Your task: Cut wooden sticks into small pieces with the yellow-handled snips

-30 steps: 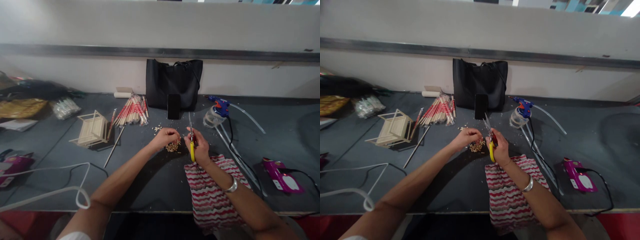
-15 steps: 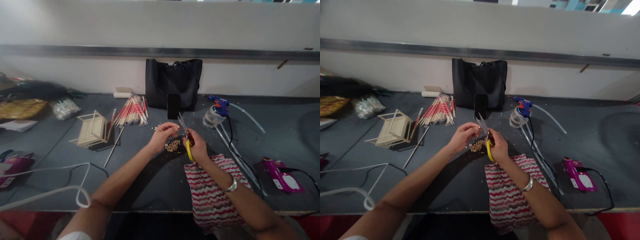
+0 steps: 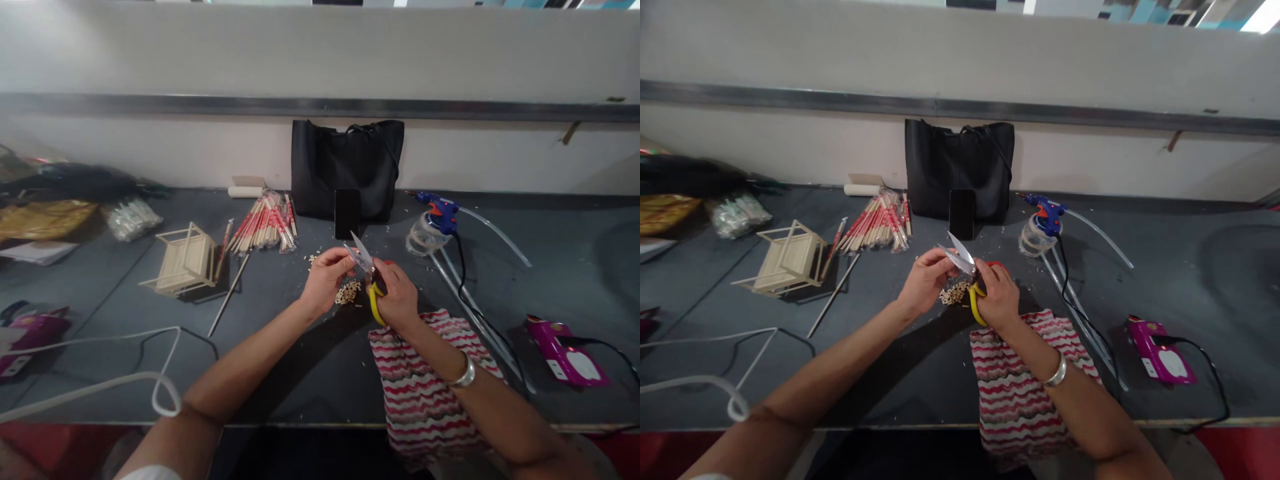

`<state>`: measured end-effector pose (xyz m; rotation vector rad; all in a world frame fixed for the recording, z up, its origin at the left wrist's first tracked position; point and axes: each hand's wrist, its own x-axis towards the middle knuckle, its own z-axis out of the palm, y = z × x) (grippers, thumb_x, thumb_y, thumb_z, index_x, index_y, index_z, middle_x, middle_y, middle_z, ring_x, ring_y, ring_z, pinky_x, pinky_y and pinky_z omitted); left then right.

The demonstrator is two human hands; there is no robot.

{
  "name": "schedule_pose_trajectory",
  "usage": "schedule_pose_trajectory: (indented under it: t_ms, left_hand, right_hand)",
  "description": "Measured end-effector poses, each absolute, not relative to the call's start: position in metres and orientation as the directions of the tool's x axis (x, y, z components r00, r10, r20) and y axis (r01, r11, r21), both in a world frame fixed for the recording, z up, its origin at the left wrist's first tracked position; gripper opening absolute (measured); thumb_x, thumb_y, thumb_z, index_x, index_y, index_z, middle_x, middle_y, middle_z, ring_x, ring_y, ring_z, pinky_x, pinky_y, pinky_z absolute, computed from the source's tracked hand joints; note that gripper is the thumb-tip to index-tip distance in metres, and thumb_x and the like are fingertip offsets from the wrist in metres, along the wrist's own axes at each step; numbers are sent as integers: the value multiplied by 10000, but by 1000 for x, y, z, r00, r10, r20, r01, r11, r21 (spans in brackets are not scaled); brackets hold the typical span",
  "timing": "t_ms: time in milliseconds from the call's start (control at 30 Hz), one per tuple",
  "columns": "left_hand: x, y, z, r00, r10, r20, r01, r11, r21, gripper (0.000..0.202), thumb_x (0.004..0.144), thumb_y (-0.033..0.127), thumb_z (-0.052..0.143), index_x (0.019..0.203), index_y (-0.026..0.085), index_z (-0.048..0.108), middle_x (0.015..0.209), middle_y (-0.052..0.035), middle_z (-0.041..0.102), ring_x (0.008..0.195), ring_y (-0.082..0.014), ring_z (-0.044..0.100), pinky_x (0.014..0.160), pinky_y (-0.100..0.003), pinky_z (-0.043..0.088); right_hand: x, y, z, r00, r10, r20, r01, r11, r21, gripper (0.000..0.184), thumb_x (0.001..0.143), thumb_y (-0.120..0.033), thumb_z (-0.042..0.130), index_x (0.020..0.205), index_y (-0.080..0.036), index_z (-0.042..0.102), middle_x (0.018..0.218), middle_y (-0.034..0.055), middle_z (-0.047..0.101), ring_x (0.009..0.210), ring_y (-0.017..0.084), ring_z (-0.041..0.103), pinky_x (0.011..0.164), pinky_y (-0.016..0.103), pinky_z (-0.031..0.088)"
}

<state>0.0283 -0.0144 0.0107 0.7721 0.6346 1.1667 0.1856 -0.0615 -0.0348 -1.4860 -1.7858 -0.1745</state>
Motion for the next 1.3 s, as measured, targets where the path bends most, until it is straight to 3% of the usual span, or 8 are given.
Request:
schedule_pose_trajectory:
  t_ms: [233, 567, 633, 700, 800, 900, 1100, 1300]
  left_hand:
    - [28, -15, 13, 245, 970, -15, -523, 145, 840, 159, 591, 222, 863, 688, 198, 740, 701, 24, 689, 581, -69, 531, 579, -213, 454]
    - [21, -5, 16, 169, 982, 89, -345, -25, 938, 90, 710, 275, 783, 762, 208, 752, 700, 7, 681, 562, -83, 507, 588, -240, 450]
    - [15, 2, 15, 220, 968, 122, -238, -68, 969, 79, 743, 282, 740, 759, 205, 746, 677, 4, 666, 557, -95, 506, 583, -247, 436]
    - [4, 13, 13, 333, 930, 156, -20, -159, 987, 43, 726, 236, 718, 726, 199, 741, 664, -6, 663, 572, -117, 521, 577, -253, 413]
    - [-19, 36, 11, 461, 867, 190, 388, -389, 836, 114, 638, 104, 675, 618, 210, 713, 651, -7, 656, 621, -141, 535, 615, -261, 374]
    - [-40, 54, 6, 515, 857, 38, 663, -426, 616, 162, 620, 84, 626, 560, 222, 686, 565, 8, 602, 581, -146, 496, 586, -272, 308]
    - [-50, 63, -3, 522, 853, -24, 773, -461, 436, 151, 624, 128, 600, 621, 239, 703, 622, -4, 637, 618, -161, 508, 573, -272, 282]
    - [-44, 48, 14, 593, 805, -9, 720, -525, 454, 151, 651, 137, 575, 651, 232, 692, 687, -16, 653, 663, -166, 527, 605, -273, 305]
  right_hand:
    - [184, -61, -36, 19, 783, 622, 875, 288, -389, 486, 748, -177, 573, 1224, -237, 652, 971, 69, 691, 915, 244, 656, 830, 375, 574]
    - [184, -57, -36, 66, 807, 587, 830, 282, -481, 336, 852, -260, 539, 1157, -216, 673, 839, 36, 683, 737, 184, 640, 681, 304, 561]
    - [183, -57, -35, 77, 801, 594, 821, 287, -494, 317, 865, -279, 535, 1141, -216, 676, 801, 24, 670, 697, 173, 625, 651, 292, 555]
    - [183, -57, -35, 94, 798, 595, 808, 288, -515, 309, 875, -300, 538, 1138, -212, 675, 792, 21, 667, 678, 167, 617, 649, 289, 554]
    - [184, -55, -36, 118, 806, 580, 792, 276, -545, 315, 874, -314, 546, 1144, -209, 671, 801, 21, 671, 684, 168, 620, 673, 292, 557]
    - [186, -54, -38, 124, 815, 566, 786, 268, -558, 329, 861, -299, 550, 1156, -213, 666, 802, 15, 668, 696, 168, 623, 688, 291, 554]
    - [188, -54, -38, 97, 828, 552, 789, 274, -551, 339, 851, -282, 555, 1164, -216, 667, 784, 9, 661, 678, 166, 618, 677, 289, 550]
    - [189, -53, -39, 79, 829, 554, 781, 294, -550, 357, 845, -273, 551, 1174, -197, 669, 796, 19, 668, 693, 168, 624, 697, 296, 557]
